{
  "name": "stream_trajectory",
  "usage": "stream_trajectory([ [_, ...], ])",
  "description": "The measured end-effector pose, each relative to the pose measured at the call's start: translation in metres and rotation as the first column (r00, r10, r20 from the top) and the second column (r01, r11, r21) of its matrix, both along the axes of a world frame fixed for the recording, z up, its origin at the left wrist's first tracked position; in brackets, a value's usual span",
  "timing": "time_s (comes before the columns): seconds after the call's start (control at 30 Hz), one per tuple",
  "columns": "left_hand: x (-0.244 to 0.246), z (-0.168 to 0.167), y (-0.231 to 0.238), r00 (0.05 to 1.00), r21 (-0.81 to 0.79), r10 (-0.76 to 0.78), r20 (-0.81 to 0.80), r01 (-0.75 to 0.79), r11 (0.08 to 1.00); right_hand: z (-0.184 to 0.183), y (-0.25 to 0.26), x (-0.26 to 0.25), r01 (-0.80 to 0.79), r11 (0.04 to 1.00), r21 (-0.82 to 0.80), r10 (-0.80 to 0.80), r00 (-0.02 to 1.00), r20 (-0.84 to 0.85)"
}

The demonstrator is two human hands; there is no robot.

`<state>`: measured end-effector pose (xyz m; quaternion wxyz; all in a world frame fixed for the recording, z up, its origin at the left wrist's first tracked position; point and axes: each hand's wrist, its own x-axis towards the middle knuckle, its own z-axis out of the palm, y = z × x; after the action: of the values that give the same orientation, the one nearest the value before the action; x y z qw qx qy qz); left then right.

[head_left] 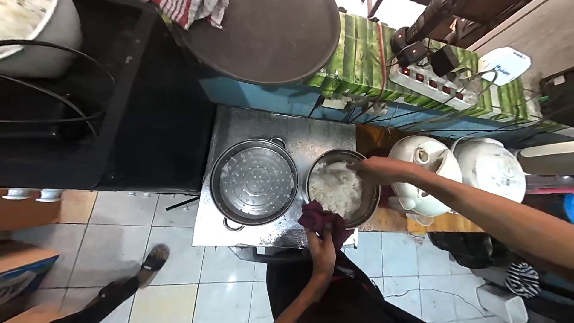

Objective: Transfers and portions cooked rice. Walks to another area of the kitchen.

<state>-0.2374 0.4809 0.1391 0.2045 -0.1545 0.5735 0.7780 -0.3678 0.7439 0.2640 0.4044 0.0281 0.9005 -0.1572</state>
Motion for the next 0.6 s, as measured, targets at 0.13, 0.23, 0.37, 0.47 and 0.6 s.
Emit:
stream_trajectory([
  [0.13, 0.002, 0.001, 0.0, 1.0, -0.037, -0.026, 0.013, 0.026, 0.999, -0.004, 0.001, 0.005, 0.031, 0.982, 0.189, -0.044, 0.997, 0.065],
  [0.23, 0.003, 0.004, 0.003, 0.999, -0.065, -0.027, 0.04, 0.03, 0.997, -0.038, -0.01, 0.007, 0.048, 0.984, 0.173, -0.08, 0.98, 0.18],
  [0.37, 0.006, 0.004, 0.006, 0.997, -0.038, 0.017, 0.078, -0.014, 0.999, -0.06, 0.0, 0.017, 0.138, 0.99, 0.037, -0.143, 0.946, 0.29],
  [0.47, 0.005, 0.007, 0.01, 0.994, -0.035, 0.037, 0.103, -0.034, 0.999, -0.052, 0.001, 0.034, 0.224, 0.975, -0.009, -0.205, 0.906, 0.369],
  [0.6, 0.004, 0.005, 0.009, 0.994, -0.065, 0.021, 0.108, -0.014, 0.998, -0.044, 0.009, 0.05, 0.217, 0.971, -0.101, -0.175, 0.931, 0.322],
])
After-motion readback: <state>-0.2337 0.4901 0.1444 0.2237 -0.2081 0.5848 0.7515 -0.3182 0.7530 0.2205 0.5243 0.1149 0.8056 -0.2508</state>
